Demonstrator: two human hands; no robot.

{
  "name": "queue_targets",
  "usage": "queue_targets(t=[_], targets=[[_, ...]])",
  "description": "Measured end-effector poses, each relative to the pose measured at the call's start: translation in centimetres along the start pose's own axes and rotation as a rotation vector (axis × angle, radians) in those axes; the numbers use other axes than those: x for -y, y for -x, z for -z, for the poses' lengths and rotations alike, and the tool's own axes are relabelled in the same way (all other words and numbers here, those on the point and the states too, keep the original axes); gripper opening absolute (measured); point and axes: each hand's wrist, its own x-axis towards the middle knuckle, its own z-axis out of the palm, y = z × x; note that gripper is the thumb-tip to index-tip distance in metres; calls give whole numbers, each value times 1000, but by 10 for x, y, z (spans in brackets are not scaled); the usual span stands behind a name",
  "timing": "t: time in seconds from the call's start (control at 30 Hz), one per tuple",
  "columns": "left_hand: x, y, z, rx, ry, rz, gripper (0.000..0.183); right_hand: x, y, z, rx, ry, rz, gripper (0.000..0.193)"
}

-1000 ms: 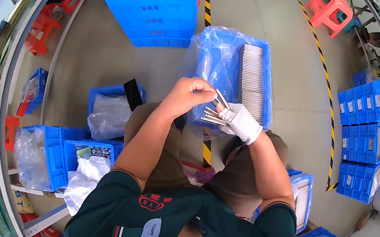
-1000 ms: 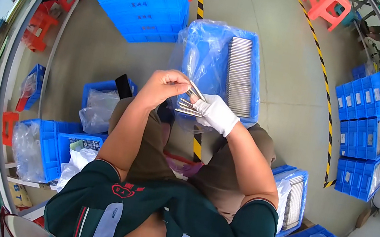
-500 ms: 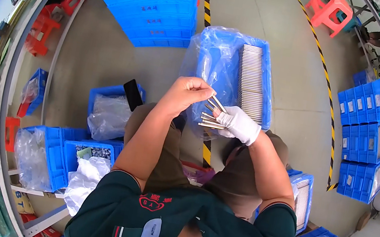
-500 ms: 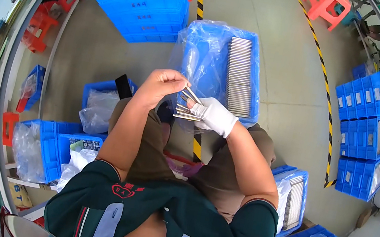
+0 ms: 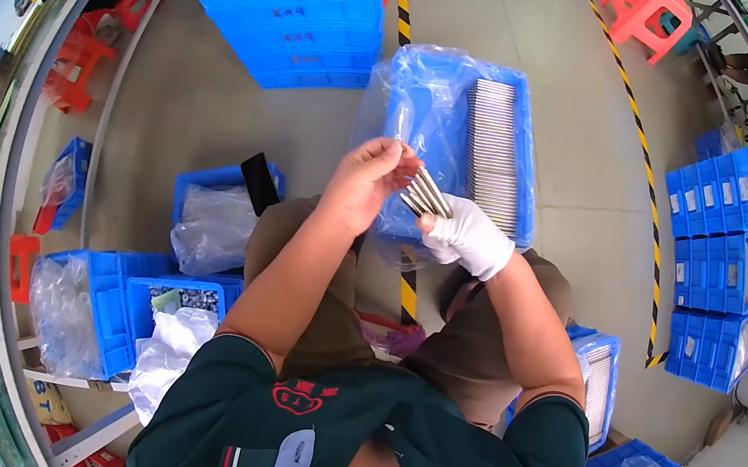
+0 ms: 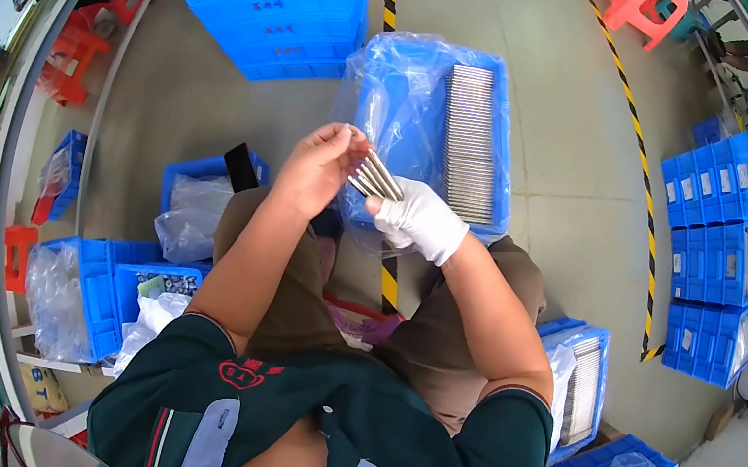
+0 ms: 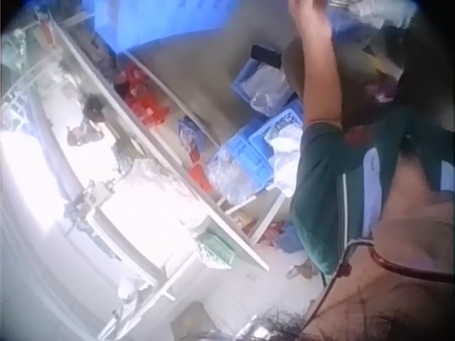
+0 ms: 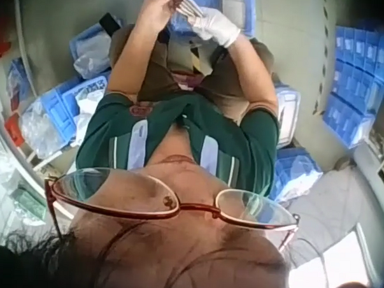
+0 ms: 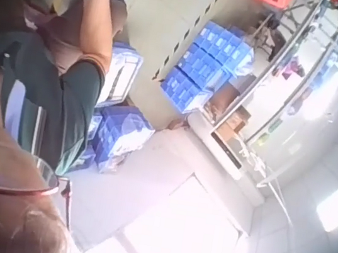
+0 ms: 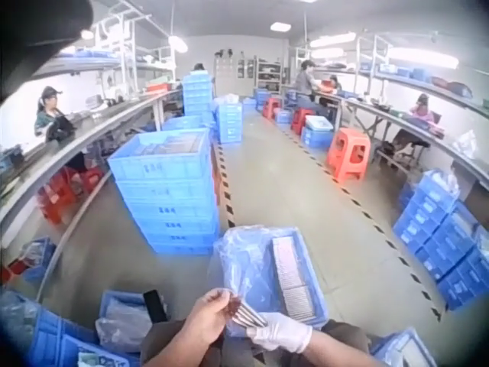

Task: The person assembles metal rods by attaching small caps onto their ends by hand and stacking the finished rods into plastic-lined crates.

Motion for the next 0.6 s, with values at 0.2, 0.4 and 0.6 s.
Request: queue_targets(t=[0.2, 0.4, 0.6], targets=[[7, 7, -20, 313, -466, 213, 15, -27, -17, -1, 79, 263, -173, 14], [21, 7, -19, 253, -484, 171, 18, -36, -26, -1, 100, 368, -36, 22], [0, -1, -10, -94, -351, 15, 22, 0, -43, 57, -171, 399, -216, 23]])
